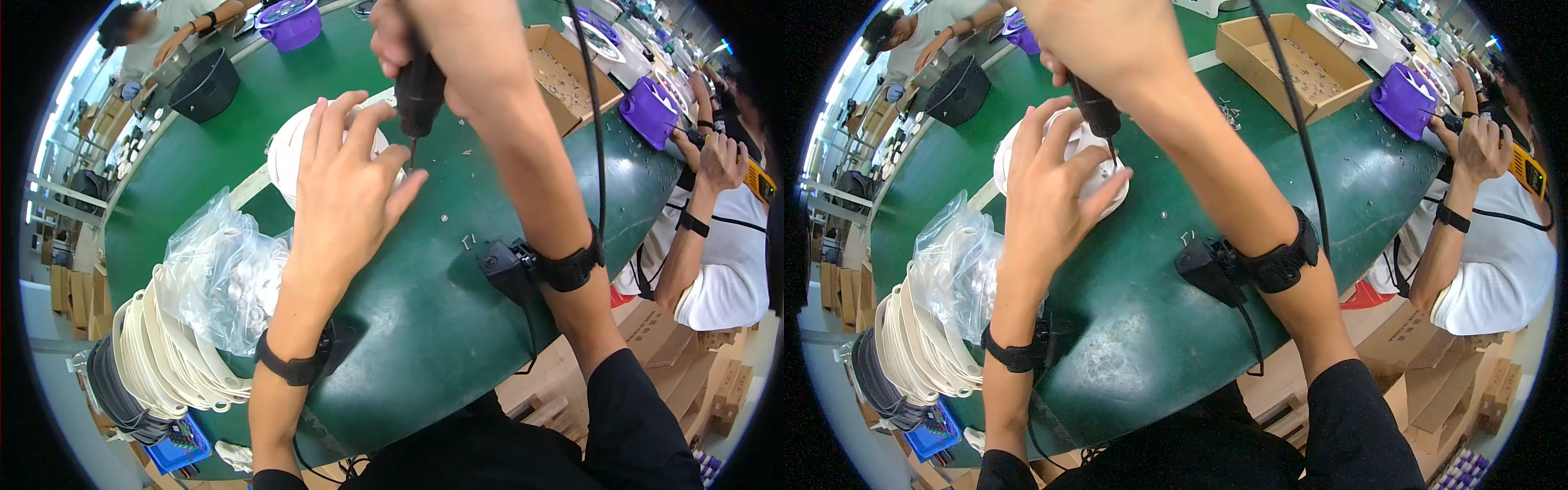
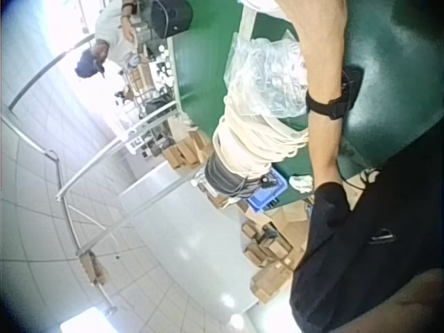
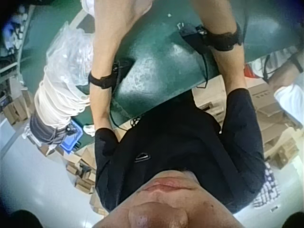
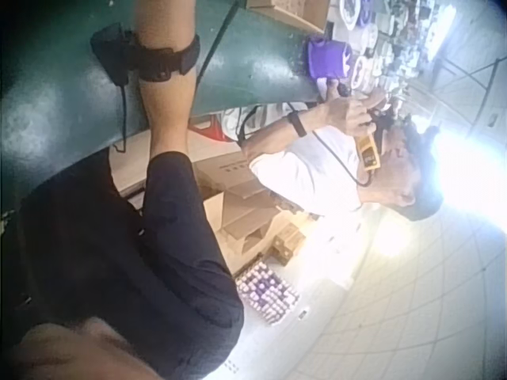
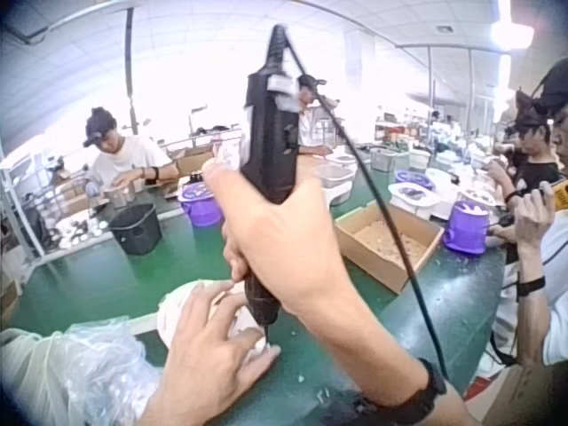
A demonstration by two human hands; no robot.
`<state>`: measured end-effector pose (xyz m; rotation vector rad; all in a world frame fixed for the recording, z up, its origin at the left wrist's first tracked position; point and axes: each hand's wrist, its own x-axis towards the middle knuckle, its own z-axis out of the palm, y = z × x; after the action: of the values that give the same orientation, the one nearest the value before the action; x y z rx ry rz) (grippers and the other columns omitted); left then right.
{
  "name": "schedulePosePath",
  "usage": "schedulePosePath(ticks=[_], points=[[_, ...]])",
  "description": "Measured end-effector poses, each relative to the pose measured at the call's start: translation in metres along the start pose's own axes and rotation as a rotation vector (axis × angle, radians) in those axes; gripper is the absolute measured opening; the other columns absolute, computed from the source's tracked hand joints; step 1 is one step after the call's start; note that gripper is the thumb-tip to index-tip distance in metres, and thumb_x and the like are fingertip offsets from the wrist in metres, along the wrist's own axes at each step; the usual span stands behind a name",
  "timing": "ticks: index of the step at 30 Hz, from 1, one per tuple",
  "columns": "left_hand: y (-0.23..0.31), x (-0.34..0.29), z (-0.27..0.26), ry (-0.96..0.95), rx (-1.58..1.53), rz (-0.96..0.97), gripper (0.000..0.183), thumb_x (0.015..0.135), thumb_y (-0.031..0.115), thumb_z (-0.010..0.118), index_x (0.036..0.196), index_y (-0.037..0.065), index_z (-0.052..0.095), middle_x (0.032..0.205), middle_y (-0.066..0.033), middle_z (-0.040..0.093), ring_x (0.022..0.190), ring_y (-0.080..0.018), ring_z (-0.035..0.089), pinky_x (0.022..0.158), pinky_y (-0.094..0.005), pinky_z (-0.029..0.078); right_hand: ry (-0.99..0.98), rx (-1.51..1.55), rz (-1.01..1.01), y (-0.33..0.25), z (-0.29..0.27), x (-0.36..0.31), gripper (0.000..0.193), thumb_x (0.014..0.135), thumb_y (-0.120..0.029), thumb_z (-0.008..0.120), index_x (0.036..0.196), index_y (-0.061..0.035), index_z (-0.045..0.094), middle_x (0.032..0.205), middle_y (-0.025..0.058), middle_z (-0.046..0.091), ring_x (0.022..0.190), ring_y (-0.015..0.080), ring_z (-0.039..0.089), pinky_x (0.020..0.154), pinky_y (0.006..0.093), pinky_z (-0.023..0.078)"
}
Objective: The person assembles small electronic devices on a green workbench. They use a power screwdriver to secure circuit boards into white and purple plastic housings, then attach fan grilles and other components. The person handles multiple units sequentially, retrieving parts from nearby boxes and organizing them on the table.
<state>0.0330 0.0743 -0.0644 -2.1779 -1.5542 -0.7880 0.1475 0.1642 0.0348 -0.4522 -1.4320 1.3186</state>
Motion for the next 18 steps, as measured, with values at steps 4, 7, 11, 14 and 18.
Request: schedulePosePath(ticks=[4, 7, 11, 14, 18], points=[[-0.008, -0.004, 0.006, -0.035, -0.048, 0.008, 0.037, 0.069, 0.021, 0.085, 0.101, 0.005, 0.074, 0.127, -0.0135, 0.058, 0.130, -0.0368, 0.048, 0.113, -0.0543, 0.037, 0.021, 0.079, -0.097, -0.009, -0.013, 0.002, 0.024, 0.093, -0.021, 0.065, 0.080, -0.0042, 0.056, 0.054, 0.0010, 0.052, 0.042, 0.0090, 0.049, 0.040, 0.0244, 0.039], [-0.004, 0.003, -0.009, -0.025, -0.061, -0.019, 0.051, 0.071, 0.020, 0.083, 0.118, 0.008, 0.069, 0.133, -0.0155, 0.057, 0.133, -0.0397, 0.046, 0.112, -0.0508, 0.038, 0.012, 0.035, -0.148, -0.006, -0.025, 0.012, 0.022, 0.092, -0.021, 0.066, 0.081, -0.0043, 0.057, 0.055, 0.0006, 0.051, 0.043, 0.0091, 0.048, 0.041, 0.0249, 0.040], [-0.046, 0.000, -0.039, -0.173, -0.250, -0.096, 0.072, 0.076, 0.019, 0.076, 0.143, 0.011, 0.052, 0.145, -0.0193, 0.050, 0.140, -0.0410, 0.041, 0.116, -0.0481, 0.033, -0.015, 0.081, -0.121, -0.003, -0.033, 0.014, 0.023, 0.091, -0.021, 0.068, 0.081, -0.0040, 0.056, 0.055, 0.0013, 0.050, 0.043, 0.0098, 0.048, 0.042, 0.0262, 0.039], [-0.079, -0.020, -0.046, -0.315, -0.437, -0.177, 0.079, 0.076, 0.026, 0.079, 0.147, 0.010, 0.047, 0.144, -0.0237, 0.050, 0.137, -0.0408, 0.044, 0.112, -0.0490, 0.037, -0.091, 0.149, -0.132, -0.002, -0.021, 0.009, 0.023, 0.091, -0.021, 0.068, 0.081, -0.0038, 0.056, 0.055, 0.0015, 0.050, 0.042, 0.0102, 0.047, 0.042, 0.0266, 0.039], [-0.053, -0.004, -0.046, -0.278, -0.288, -0.458, 0.076, 0.083, 0.039, 0.075, 0.146, 0.007, 0.048, 0.143, -0.0292, 0.048, 0.133, -0.0429, 0.047, 0.110, -0.0494, 0.039, -0.084, 0.153, -0.036, -0.003, -0.007, 0.001, 0.024, 0.092, -0.021, 0.068, 0.080, -0.0038, 0.056, 0.054, 0.0010, 0.049, 0.042, 0.0101, 0.047, 0.041, 0.0262, 0.039]])
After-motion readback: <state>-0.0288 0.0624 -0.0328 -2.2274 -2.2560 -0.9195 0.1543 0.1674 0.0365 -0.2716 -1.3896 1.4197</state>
